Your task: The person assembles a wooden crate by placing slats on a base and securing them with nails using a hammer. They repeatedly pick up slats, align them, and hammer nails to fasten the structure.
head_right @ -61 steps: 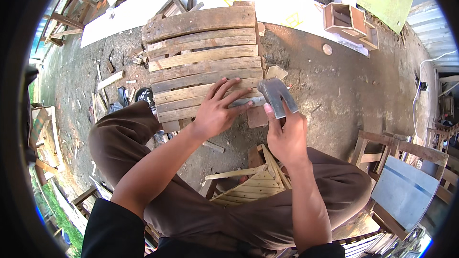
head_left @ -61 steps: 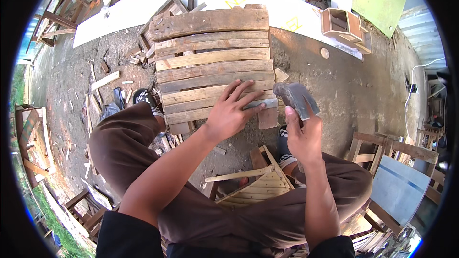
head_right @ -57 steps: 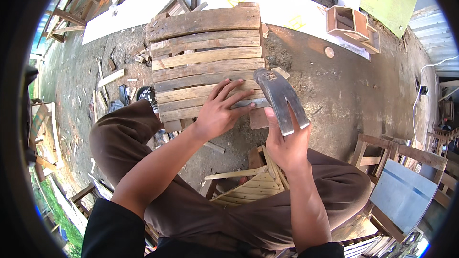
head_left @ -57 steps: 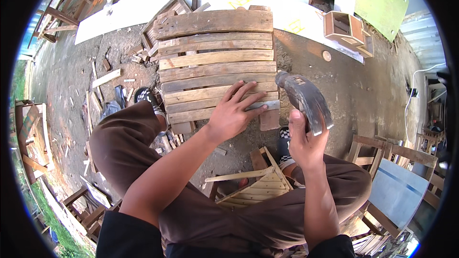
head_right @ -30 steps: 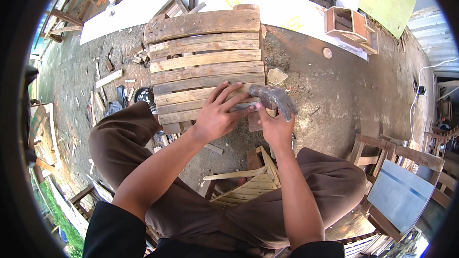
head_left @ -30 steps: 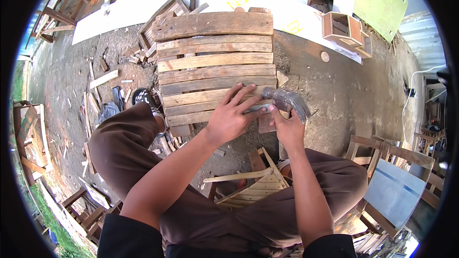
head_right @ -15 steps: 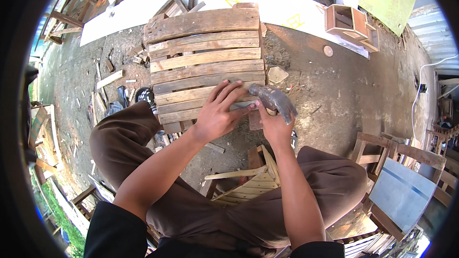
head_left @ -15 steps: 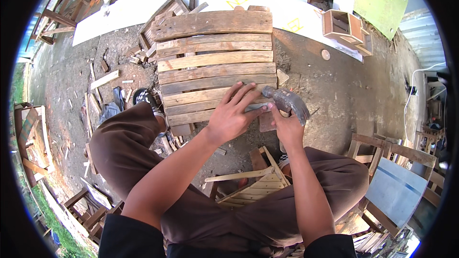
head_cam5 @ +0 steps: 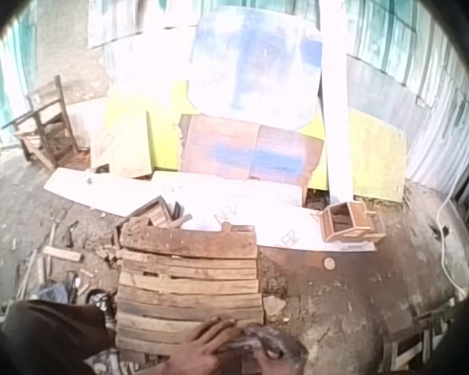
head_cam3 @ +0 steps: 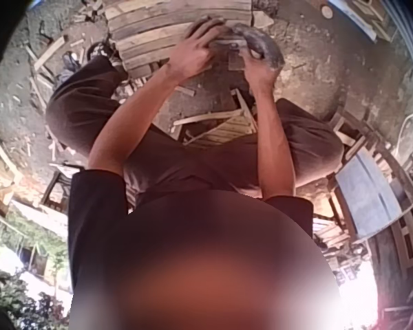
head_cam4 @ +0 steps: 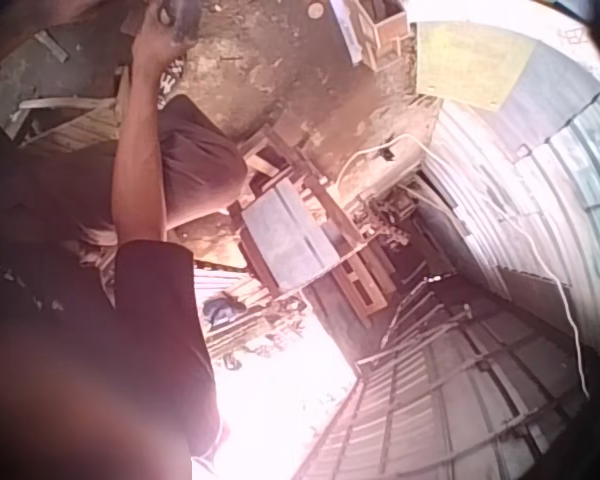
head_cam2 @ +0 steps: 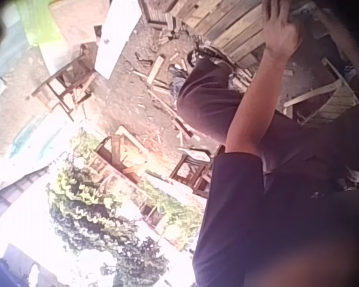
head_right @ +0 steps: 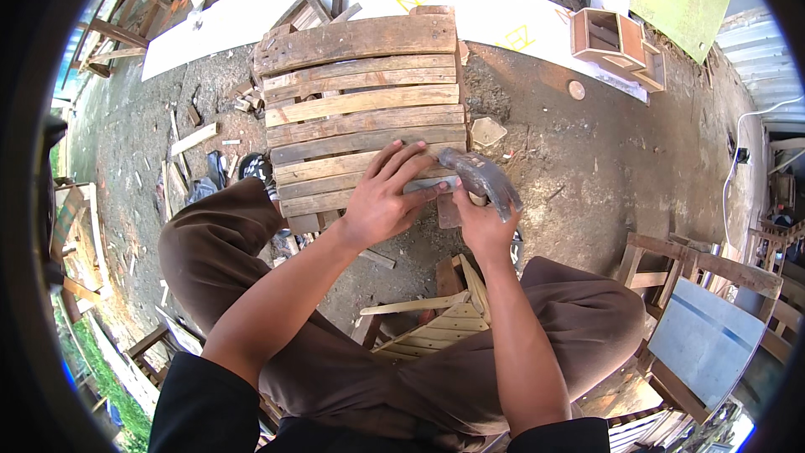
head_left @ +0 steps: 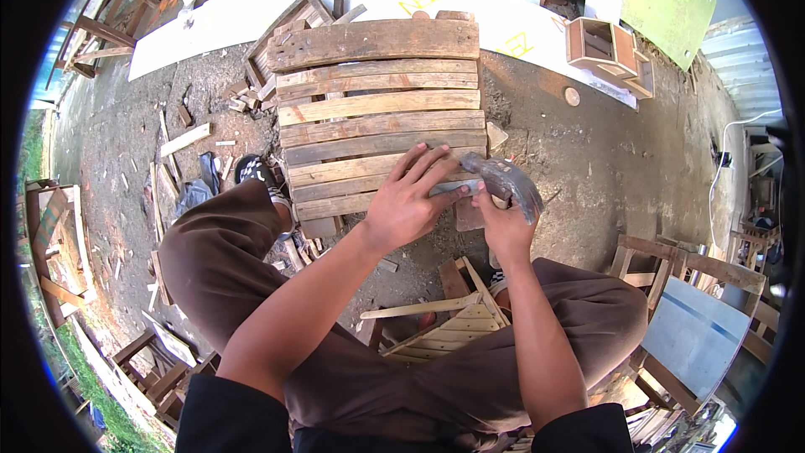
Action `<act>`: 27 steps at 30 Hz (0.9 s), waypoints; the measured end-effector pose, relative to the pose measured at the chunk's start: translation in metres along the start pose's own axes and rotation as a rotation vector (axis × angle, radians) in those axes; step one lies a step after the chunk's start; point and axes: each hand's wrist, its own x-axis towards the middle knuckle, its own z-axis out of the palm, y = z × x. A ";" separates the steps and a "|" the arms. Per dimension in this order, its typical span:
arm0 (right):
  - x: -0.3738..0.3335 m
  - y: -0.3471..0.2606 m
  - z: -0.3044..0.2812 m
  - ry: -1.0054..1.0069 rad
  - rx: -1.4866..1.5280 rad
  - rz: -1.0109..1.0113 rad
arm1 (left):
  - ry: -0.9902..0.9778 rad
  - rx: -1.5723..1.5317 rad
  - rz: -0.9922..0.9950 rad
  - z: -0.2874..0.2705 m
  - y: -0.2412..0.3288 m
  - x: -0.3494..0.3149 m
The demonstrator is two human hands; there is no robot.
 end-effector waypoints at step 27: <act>-0.024 -0.054 -0.044 -0.051 -0.145 -0.089 | -0.011 0.027 0.010 0.001 0.001 -0.002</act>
